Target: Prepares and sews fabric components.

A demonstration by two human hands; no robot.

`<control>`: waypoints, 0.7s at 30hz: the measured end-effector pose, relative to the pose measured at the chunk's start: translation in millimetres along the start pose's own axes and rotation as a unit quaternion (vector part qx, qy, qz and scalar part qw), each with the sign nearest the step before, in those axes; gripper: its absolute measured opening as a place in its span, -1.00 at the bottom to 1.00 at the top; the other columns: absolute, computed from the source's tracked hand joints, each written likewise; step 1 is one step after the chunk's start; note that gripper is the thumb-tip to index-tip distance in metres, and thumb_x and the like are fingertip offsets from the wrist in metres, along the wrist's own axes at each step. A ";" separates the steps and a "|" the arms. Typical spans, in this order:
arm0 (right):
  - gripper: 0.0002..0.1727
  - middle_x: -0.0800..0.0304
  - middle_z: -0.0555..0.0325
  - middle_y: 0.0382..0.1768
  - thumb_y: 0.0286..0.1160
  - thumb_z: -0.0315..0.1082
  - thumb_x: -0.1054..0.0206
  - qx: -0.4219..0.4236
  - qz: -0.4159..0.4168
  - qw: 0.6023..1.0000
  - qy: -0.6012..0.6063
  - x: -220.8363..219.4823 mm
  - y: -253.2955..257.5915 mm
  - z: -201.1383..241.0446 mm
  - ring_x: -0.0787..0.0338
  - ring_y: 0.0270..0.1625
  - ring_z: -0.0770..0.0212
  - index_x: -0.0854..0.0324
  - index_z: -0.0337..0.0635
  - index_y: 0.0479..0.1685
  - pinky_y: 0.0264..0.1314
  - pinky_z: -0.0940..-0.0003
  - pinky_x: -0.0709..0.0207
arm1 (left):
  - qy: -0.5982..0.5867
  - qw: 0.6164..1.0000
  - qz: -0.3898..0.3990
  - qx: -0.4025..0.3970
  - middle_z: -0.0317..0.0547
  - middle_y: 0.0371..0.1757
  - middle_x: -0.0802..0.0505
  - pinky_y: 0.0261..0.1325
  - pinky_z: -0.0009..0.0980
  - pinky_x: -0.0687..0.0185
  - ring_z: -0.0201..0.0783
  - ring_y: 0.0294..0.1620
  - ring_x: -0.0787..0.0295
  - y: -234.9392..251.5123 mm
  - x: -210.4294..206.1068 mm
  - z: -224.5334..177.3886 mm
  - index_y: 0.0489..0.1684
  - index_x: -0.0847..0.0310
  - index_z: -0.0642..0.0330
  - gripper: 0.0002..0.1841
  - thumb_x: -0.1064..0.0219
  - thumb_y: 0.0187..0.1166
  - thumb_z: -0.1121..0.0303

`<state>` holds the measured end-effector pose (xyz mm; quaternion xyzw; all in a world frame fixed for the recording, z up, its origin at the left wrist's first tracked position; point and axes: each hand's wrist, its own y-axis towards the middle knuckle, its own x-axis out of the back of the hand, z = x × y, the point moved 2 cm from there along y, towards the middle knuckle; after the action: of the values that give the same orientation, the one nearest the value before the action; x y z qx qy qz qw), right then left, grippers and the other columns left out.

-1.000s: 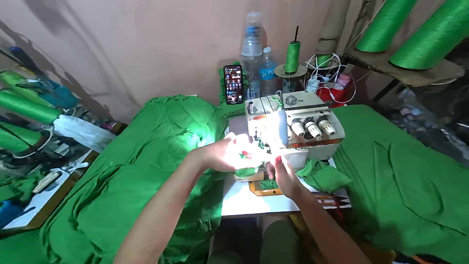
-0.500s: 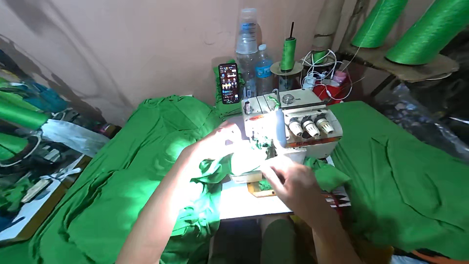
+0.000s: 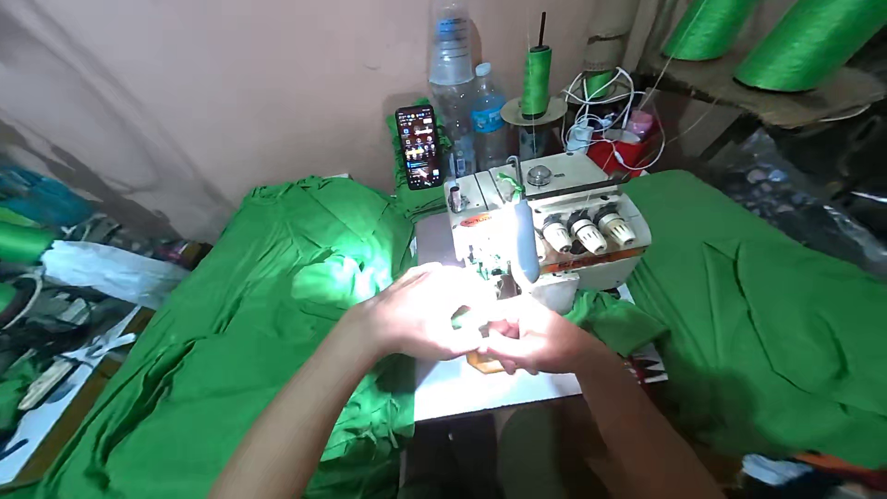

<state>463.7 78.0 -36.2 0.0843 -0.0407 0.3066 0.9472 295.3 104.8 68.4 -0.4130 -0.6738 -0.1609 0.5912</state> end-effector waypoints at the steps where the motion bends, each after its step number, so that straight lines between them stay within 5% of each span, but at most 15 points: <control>1: -0.86 -0.56 0.57 -0.77 0.52 -0.37 -0.30 0.014 0.043 0.999 0.026 1.0 -2.2 -3.8 -0.41 -0.77 0.73 -0.58 -0.08 -0.42 -0.73 0.78 -0.22 | 0.037 0.998 0.031 0.034 0.02 -0.09 -0.84 0.13 0.02 -0.52 -0.02 0.04 -0.75 6.2 -2.0 2.2 -0.09 -0.80 0.20 -0.70 -0.41 0.51 0.13; 4: -0.90 -0.53 0.58 -0.77 0.55 -0.40 -0.27 0.038 0.040 0.997 0.062 -3.4 -14.1 -16.5 -0.37 -0.77 0.76 -0.67 -0.12 -0.29 -0.73 0.80 -0.16 | 0.031 0.991 0.015 0.127 0.15 -0.01 -0.82 0.26 0.13 -0.51 0.09 0.11 -0.74 18.4 -12.8 29.8 0.05 -0.75 0.30 -0.73 -0.45 0.53 0.33; 7: -0.87 -0.55 0.55 -0.78 0.57 -0.38 -0.25 0.015 0.004 0.999 0.047 -0.9 -11.3 -22.8 -0.35 -0.79 0.75 -0.66 -0.15 -0.31 -0.76 0.79 -0.14 | -0.034 0.986 -0.113 0.120 0.10 -0.18 -0.81 -0.08 0.06 -0.62 0.03 -0.17 -0.76 13.5 -10.0 35.7 -0.02 -0.73 0.32 -0.77 -0.49 0.40 0.52; 10: -0.82 -0.56 0.48 -0.76 0.61 -0.37 -0.25 -0.034 -0.018 0.999 0.004 7.7 -2.6 -21.2 -0.39 -0.77 0.71 -0.70 -0.28 -0.21 -0.72 0.75 -0.20 | -0.008 0.983 -0.130 0.127 0.06 -0.02 -0.84 0.07 0.09 -0.64 -0.01 -0.01 -0.80 7.3 -2.8 31.8 0.13 -0.71 0.27 -0.64 -0.55 0.40 0.36; 15: -0.79 -0.51 0.50 -0.81 0.64 -0.35 -0.27 -0.051 -0.022 0.998 -0.028 13.7 1.0 -16.4 -0.34 -0.78 0.73 -0.70 -0.24 -0.33 -0.71 0.76 -0.16 | 0.093 0.986 -0.139 -0.010 -0.06 -0.26 -0.84 -0.10 -0.03 -0.64 -0.06 -0.12 -0.80 2.7 -23.1 0.5 -0.30 -0.84 0.14 -0.77 -0.36 0.45 0.19; 18: -0.80 -0.51 0.46 -0.79 0.67 -0.36 -0.26 -0.064 -0.030 0.997 -0.039 16.6 2.2 -14.1 -0.32 -0.79 0.70 -0.72 -0.29 -0.23 -0.71 0.75 -0.14 | 0.128 0.984 -0.106 0.069 0.07 -0.15 -0.81 -0.07 0.08 -0.57 0.07 -0.03 -0.76 12.9 -26.7 13.2 -0.14 -0.80 0.20 -0.79 -0.41 0.53 0.25; 21: -0.77 -0.49 0.45 -0.82 0.67 -0.37 -0.28 -0.062 -0.065 0.994 -0.059 17.4 5.7 -11.5 -0.32 -0.80 0.70 -0.70 -0.30 -0.35 -0.72 0.77 -0.15 | -0.012 0.968 -0.198 0.151 0.08 -0.04 -0.78 0.03 -0.02 -0.64 -0.03 -0.02 -0.75 4.2 -27.3 41.3 0.07 -0.66 0.26 -0.76 -0.43 0.49 0.51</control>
<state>474.7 94.6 -44.6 0.0454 -0.1098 0.2361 0.9644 269.9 126.5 31.5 -0.1789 -0.7659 -0.1660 0.5949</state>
